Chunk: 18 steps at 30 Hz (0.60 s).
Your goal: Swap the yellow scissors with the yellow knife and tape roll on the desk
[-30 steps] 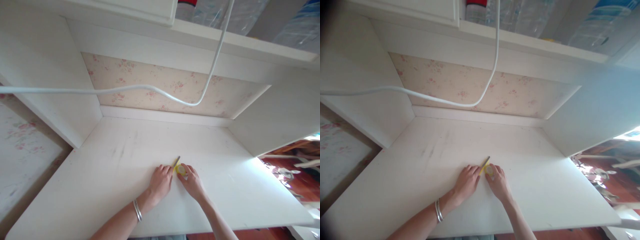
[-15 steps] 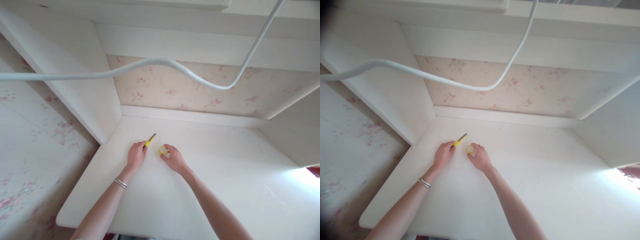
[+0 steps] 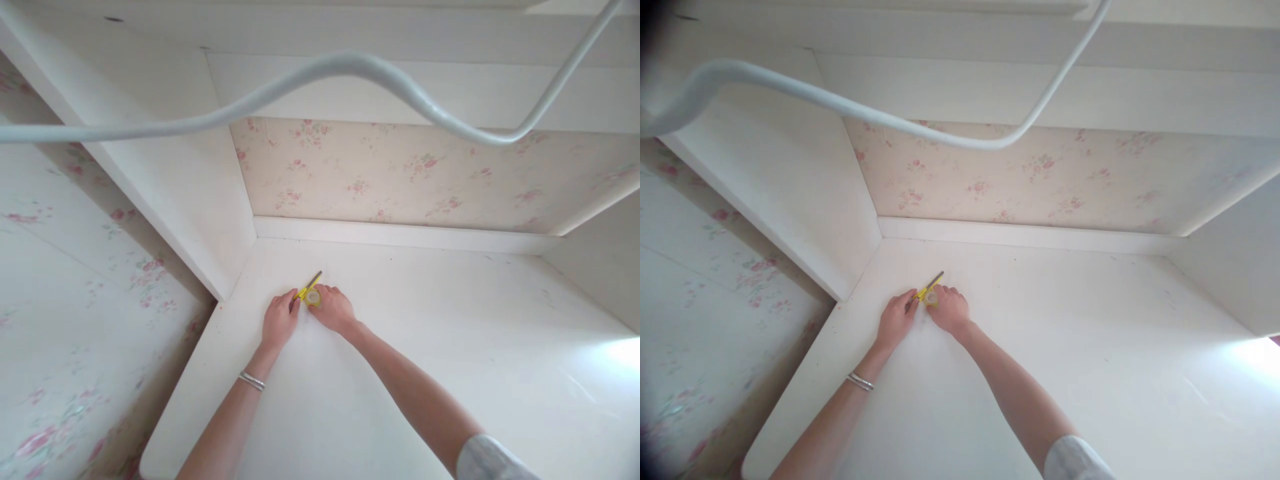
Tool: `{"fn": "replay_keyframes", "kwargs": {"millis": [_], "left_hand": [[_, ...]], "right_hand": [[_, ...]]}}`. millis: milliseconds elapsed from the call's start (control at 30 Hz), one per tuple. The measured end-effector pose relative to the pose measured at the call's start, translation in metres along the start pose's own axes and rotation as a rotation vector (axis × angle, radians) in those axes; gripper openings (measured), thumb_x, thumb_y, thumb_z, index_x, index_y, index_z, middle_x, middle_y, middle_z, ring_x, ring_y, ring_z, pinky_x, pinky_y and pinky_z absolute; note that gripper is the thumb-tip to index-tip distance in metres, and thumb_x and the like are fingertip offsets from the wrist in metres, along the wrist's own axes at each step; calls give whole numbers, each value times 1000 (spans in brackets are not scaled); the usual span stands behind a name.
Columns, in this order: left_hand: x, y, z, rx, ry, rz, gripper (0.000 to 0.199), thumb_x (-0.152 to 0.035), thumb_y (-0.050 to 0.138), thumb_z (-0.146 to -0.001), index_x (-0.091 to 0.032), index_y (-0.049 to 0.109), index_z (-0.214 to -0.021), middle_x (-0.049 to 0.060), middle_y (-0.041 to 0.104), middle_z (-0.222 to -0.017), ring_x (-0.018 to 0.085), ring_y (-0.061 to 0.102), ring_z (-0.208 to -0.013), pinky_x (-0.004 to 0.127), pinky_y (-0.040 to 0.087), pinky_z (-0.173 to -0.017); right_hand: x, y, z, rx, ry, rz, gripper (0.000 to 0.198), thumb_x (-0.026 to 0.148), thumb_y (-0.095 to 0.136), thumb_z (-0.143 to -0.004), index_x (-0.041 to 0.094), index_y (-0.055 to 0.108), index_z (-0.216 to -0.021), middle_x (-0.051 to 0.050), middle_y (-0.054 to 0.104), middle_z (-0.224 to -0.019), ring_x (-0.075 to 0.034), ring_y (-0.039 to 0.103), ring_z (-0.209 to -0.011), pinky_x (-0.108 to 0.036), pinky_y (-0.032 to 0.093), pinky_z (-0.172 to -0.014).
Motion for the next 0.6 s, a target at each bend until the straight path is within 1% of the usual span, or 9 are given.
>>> {"fn": "replay_keyframes", "kwargs": {"millis": [133,200,267,333,400,500,600], "left_hand": [[1,0,-1,2,-3,18,31,-30,45,-88,-23,55,-117,4,65,-104,18,58,-91,32,45,-84],[2,1,-1,6,-17,28,31,-31,46,-88,-23,56,-117,4,65,-104,18,58,-92,32,45,-84],[3,2,-1,13,-30,31,31,-31,47,-87,-24,56,-116,3,65,-104,18,57,-93,32,44,-86],[3,2,-1,25,-36,27,31,-31,47,-87,-24,56,-117,3,65,-105,18,57,-94,32,43,-86],[3,2,-1,42,-33,21,32,-31,46,-88,-24,55,-117,3,65,-105,18,57,-94,32,43,-86],[1,1,-1,66,-33,20,31,-32,43,-89,-24,55,-117,2,65,-106,19,56,-94,32,43,-86],[0,0,-1,74,-40,29,31,-31,43,-89,-25,55,-117,2,64,-110,18,56,-96,32,42,-87]], "right_hand": [[-1,1,2,9,-3,-18,37,41,57,-75,26,51,-108,-2,63,-101,-21,54,-95,-29,39,-75],[-5,3,1,30,25,-57,41,45,59,-74,27,51,-111,-3,64,-99,-21,55,-95,-28,39,-74],[-11,4,-1,40,64,-133,50,47,61,-73,28,47,-117,-2,63,-102,-19,57,-94,-27,39,-74],[-17,2,-8,18,107,-222,55,48,61,-72,28,45,-121,-2,62,-107,-18,57,-93,-26,40,-74],[-21,-4,-18,-27,135,-270,54,47,60,-73,27,45,-121,-2,61,-110,-17,57,-94,-26,40,-75],[-17,-14,-37,-85,137,-213,52,46,58,-75,25,46,-121,-5,60,-110,-20,52,-103,-29,38,-81],[-9,-17,-55,-94,151,-82,49,45,56,-76,25,48,-121,-7,60,-109,-23,45,-112,-35,31,-90]]}}
Point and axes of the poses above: each hand's wrist, its own z-axis away from the middle knuckle, its own y-axis out of the palm, x = y × z, the point moved 8 cm from there along -z, towards the middle knuckle
